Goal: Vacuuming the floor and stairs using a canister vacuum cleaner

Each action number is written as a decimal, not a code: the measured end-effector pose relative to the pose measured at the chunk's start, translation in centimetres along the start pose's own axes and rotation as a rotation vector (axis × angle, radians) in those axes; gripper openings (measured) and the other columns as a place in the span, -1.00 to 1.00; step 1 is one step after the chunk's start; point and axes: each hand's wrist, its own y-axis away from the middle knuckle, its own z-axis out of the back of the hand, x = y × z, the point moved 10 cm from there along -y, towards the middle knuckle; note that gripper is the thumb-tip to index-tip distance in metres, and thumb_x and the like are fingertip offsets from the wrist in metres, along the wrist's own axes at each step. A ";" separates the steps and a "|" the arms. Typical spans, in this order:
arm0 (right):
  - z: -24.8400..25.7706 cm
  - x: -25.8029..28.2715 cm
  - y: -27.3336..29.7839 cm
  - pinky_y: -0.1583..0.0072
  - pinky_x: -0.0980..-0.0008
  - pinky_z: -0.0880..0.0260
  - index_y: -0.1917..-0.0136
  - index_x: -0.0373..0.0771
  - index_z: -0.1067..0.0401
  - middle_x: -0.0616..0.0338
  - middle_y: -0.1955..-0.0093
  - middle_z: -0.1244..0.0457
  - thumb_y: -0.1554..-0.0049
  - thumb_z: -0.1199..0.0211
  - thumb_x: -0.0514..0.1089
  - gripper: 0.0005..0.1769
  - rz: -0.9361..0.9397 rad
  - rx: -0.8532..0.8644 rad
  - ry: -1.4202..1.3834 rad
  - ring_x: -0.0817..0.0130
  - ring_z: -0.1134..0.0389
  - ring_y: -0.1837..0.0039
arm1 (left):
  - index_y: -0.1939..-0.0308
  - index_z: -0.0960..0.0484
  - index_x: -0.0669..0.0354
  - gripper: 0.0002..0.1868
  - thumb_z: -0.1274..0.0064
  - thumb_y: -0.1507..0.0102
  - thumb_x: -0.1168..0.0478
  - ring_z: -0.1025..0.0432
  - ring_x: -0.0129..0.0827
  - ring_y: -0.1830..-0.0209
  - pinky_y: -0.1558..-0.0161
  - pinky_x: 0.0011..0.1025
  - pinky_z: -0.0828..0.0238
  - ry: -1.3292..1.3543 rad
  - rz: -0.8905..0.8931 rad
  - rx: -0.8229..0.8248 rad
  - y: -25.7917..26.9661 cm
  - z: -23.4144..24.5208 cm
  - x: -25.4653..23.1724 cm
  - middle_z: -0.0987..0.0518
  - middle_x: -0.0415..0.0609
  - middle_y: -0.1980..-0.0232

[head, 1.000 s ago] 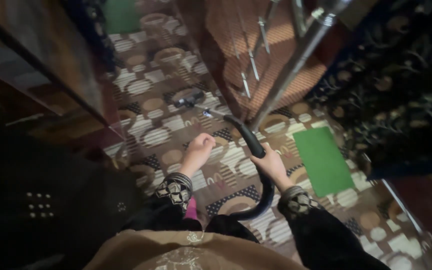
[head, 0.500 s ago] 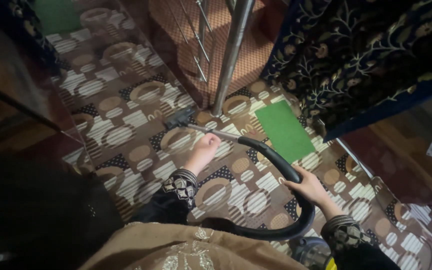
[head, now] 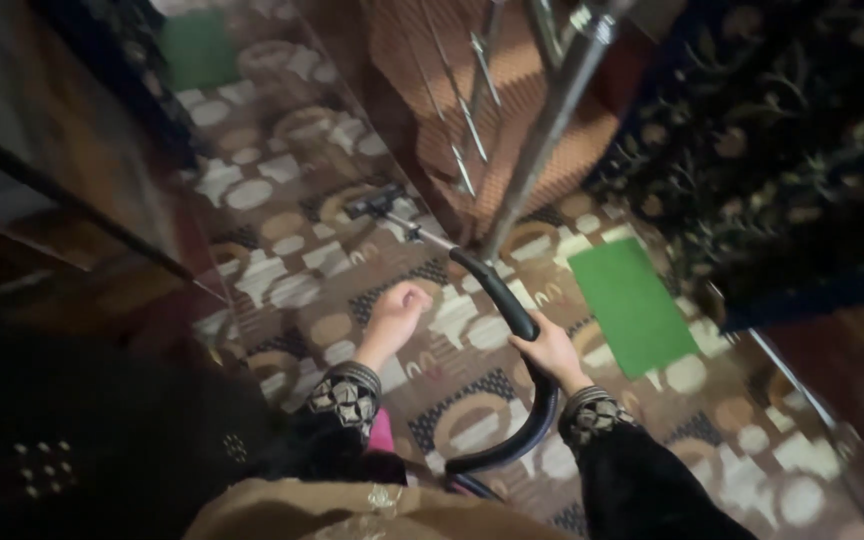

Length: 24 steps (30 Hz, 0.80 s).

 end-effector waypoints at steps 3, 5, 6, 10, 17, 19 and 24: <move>-3.1 4.9 -6.7 -0.18 0.07 -0.45 -0.32 0.18 -0.42 -0.03 -0.12 -0.42 0.13 -0.50 0.25 -0.25 0.028 0.013 0.018 -0.02 -0.44 -0.20 | 0.06 -0.67 -0.09 -0.68 0.14 -0.28 -0.02 -0.47 -0.04 -0.22 -0.25 -0.13 -0.38 0.042 -0.011 -0.068 0.0 6.2 -2.7 -0.66 0.03 -0.05; -5.0 8.2 -10.3 -0.22 0.03 -0.45 -0.34 0.15 -0.41 -0.06 -0.16 -0.40 0.12 -0.49 0.23 -0.24 0.053 0.023 0.024 -0.06 -0.42 -0.23 | 0.10 -0.68 -0.11 -0.70 0.14 -0.28 -0.01 -0.49 -0.09 -0.19 -0.24 -0.17 -0.40 0.036 0.001 -0.109 -1.2 9.5 -2.9 -0.68 -0.03 -0.01; -5.7 9.7 -11.9 -0.20 0.06 -0.46 -0.34 0.20 -0.41 -0.01 -0.14 -0.41 0.10 -0.45 0.29 -0.25 0.051 0.005 0.052 -0.01 -0.43 -0.21 | 0.09 -0.68 -0.08 -0.70 0.12 -0.28 -0.01 -0.49 -0.06 -0.19 -0.23 -0.15 -0.40 0.045 -0.009 -0.133 -2.8 10.7 -2.2 -0.68 0.01 -0.02; -7.2 16.8 -14.4 -0.19 0.03 -0.46 -0.36 0.11 -0.40 -0.10 -0.14 -0.40 0.04 -0.41 0.34 -0.26 0.073 0.008 -0.021 -0.07 -0.42 -0.23 | 0.06 -0.64 -0.16 -0.69 0.13 -0.28 -0.08 -0.47 -0.09 -0.23 -0.26 -0.14 -0.37 0.021 0.042 -0.134 -4.3 14.8 -3.7 -0.65 -0.04 -0.08; -7.6 16.6 -17.2 -0.18 0.11 -0.48 -0.36 0.21 -0.37 0.02 -0.11 -0.41 0.07 -0.45 0.32 -0.25 0.022 -0.037 0.018 0.05 -0.43 -0.22 | 0.17 -0.66 -0.30 -0.76 0.13 -0.28 -0.08 -0.50 -0.18 -0.17 -0.25 -0.22 -0.38 -0.029 -0.008 -0.110 -7.3 13.3 -2.4 -0.66 -0.15 0.01; -6.3 16.0 -15.1 -0.20 0.06 -0.44 -0.35 0.11 -0.38 -0.12 -0.13 -0.39 0.06 -0.45 0.28 -0.26 0.041 0.005 0.021 -0.06 -0.40 -0.25 | 0.10 -0.66 -0.06 -0.72 0.10 -0.27 0.00 -0.48 -0.04 -0.19 -0.25 -0.12 -0.37 0.072 -0.093 -0.094 -7.1 11.3 -2.3 -0.67 0.01 0.02; -0.7 9.6 -7.1 -0.14 0.07 -0.46 -0.27 0.15 -0.44 -0.07 -0.02 -0.42 0.14 -0.48 0.30 -0.27 -0.057 -0.012 0.020 -0.01 -0.44 -0.18 | 0.07 -0.66 -0.14 -0.70 0.11 -0.25 -0.04 -0.47 -0.09 -0.23 -0.27 -0.16 -0.37 0.029 -0.052 0.002 -2.3 7.0 -4.1 -0.66 -0.03 -0.06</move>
